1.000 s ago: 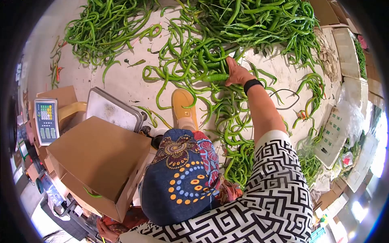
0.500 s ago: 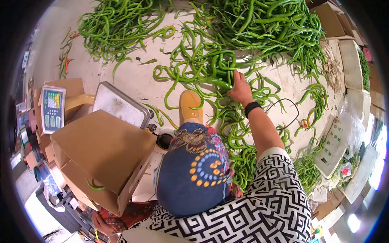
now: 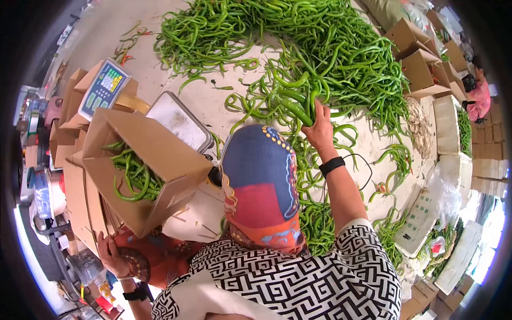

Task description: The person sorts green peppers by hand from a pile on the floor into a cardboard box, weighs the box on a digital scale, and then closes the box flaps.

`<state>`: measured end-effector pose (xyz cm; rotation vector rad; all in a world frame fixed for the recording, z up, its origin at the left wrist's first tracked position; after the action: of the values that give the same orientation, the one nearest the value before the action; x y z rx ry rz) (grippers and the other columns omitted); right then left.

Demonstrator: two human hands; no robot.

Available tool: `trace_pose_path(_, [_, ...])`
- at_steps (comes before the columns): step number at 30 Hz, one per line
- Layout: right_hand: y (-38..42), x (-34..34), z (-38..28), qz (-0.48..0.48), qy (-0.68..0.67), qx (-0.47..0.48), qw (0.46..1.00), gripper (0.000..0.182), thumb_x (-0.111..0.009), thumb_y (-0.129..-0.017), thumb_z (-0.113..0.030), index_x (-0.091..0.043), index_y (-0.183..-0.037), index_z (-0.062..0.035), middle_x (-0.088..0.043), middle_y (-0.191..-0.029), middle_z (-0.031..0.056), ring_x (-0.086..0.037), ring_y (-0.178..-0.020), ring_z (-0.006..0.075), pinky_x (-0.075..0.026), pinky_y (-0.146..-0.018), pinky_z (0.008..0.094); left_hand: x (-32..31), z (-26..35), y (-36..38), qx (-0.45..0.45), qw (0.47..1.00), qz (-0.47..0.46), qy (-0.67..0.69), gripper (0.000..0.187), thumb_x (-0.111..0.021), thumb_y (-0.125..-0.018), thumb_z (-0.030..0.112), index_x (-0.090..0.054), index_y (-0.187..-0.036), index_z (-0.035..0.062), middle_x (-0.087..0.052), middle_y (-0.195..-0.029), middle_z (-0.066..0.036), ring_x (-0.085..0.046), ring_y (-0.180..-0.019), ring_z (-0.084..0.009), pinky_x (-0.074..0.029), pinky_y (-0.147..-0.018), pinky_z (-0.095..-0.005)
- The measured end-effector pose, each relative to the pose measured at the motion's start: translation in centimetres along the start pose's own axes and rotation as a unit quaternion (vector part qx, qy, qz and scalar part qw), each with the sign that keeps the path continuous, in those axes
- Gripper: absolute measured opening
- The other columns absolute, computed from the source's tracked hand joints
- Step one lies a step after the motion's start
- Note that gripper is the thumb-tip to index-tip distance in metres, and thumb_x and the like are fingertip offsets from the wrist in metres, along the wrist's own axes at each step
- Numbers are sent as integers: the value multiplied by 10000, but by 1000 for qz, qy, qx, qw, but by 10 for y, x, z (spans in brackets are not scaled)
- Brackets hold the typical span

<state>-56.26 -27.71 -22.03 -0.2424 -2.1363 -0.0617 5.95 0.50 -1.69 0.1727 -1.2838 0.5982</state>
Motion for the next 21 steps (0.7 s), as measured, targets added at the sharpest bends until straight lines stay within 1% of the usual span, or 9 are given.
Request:
trace_pose_path(1, [3, 14, -19, 19, -12, 31, 999, 800, -699, -615, -88, -350, -1333, -132, -413, -1250, 191, -526, -1039, 400, -478, -854, 443, 2, 2, 3, -11, 1000, 7, 9, 247, -490, -904, 153, -619, -975, -46, -542, -1219, -221, -530, -1099, -349, -390, -946, -384])
trace_pose_path(4, [10, 53, -67, 57, 7, 86, 995, 783, -686, -627, -78, -351, -1333, -128, -411, -1255, 188, -525, -1037, 401, -480, -850, 442, 8, 5, 10, -25, 998, 34, 35, 225, -500, -892, 132, -623, -961, -43, -534, -1228, -225, -528, -1102, -352, -392, -942, -381])
trace_pose_path(6, [11, 72, -91, 69, -6, 97, 993, 773, -684, -629, -79, -359, -1329, -110, -416, -1247, 187, -513, -1056, 396, -470, -863, 434, 11, 4, 15, -35, 995, 54, 70, 213, -508, -881, 120, -626, -960, -39, -532, -1230, -228, -522, -1108, -361, -390, -945, -386])
trace_pose_path(8, [17, 97, -128, 97, -14, 151, 984, 763, -684, -631, -82, -366, -1324, -92, -416, -1243, 186, -500, -1074, 388, -461, -877, 422, 15, -1, 18, -38, 994, 75, 72, 197, -518, -869, 109, -629, -951, -32, -537, -1221, -231, -520, -1108, -367, -387, -948, -392])
trace_pose_path(10, [24, 117, -167, 103, -23, 204, 973, 761, -679, -633, -57, -367, -1327, -86, -437, -1211, 186, -501, -1068, 382, -460, -880, 413, 16, -5, 23, -69, 990, 96, 82, 192, -518, -866, 104, -635, -947, -25, -538, -1223, -231, -518, -1112, -372, -385, -949, -400])
trace_pose_path(14, [41, 154, -248, 115, -14, 270, 956, 755, -680, -630, -38, -380, -1322, -70, -442, -1206, 185, -511, -1059, 377, -465, -877, 402, 28, 3, 28, -53, 984, 113, 124, 193, -539, -845, 112, -646, -945, -14, -533, -1228, -223, -532, -1087, -371, -403, -928, -404])
trace_pose_path(16, [51, 170, -290, 119, -36, 334, 935, 712, -656, -654, -37, -387, -1312, -24, -460, -1173, 198, -475, -1079, 376, -411, -928, 397, 33, -1, 31, -50, 981, 139, 126, 184, -553, -833, 114, -651, -932, -7, -536, -1231, -205, -545, -1068, -353, -420, -905, -397])
trace_pose_path(19, [61, 188, -347, 129, -46, 390, 910, 716, -660, -649, -58, -393, -1312, -18, -480, -1152, 196, -480, -1070, 369, -400, -937, 396, 35, -3, 35, -63, 979, 154, 115, 148, -566, -817, 96, -662, -908, 30, -553, -1233, -141, -560, -1047, -326, -439, -873, -386])
trace_pose_path(21, [70, 192, -384, 131, -50, 428, 893, 715, -658, -651, -64, -394, -1313, -16, -488, -1138, 195, -482, -1065, 367, -398, -938, 393, 34, -8, 35, -53, 976, 161, 138, 139, -570, -812, 91, -662, -899, 34, -556, -1230, -137, -565, -1038, -323, -442, -870, -382])
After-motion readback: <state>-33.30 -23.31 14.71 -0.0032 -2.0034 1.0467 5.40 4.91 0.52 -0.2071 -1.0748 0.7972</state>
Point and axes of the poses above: each hand's wrist, its own y-axis away from the middle knuckle, its own x-axis out of the back of the hand, z = x × y, the point moved 10 cm from there along -y, towards the middle knuckle
